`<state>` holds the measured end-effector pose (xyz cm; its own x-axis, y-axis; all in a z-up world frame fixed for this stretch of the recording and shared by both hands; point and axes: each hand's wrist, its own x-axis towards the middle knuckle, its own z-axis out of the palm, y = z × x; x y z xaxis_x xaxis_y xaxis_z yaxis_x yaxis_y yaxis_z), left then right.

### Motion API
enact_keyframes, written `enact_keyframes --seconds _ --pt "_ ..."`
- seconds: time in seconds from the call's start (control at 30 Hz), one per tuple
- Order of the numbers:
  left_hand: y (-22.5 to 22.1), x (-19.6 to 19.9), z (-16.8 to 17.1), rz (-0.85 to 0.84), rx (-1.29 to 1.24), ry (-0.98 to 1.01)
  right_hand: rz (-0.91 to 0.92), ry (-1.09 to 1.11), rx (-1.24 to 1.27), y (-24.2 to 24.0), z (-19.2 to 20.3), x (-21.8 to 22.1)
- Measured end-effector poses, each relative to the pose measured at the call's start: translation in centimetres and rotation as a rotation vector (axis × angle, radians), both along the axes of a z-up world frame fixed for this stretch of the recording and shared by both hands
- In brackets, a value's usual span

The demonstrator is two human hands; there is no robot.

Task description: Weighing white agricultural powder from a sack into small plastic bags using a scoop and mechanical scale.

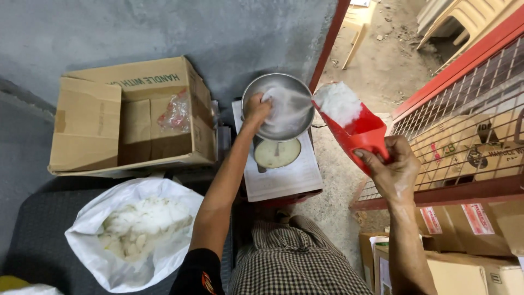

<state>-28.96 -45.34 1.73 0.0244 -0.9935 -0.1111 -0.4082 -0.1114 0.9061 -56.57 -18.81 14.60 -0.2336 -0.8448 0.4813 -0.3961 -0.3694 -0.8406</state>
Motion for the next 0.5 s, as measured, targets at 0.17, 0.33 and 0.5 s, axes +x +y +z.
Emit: enact_keyframes --seconds 0.17,0.33,0.5 --pt "0.1 0.1 -0.5 -0.037 -0.444 -0.403 -0.096 0.106 0.137 -2.3 -2.6 -0.9" --pt "-1.1 0.6 -1.1 -0.008 -0.504 -0.543 -0.083 0.104 0.246 -5.8 -3.6 1.3" --pt "-2.3 1.0 -1.9 -0.066 -0.447 -0.389 0.018 0.108 0.272 -9.0 -6.0 3.5"
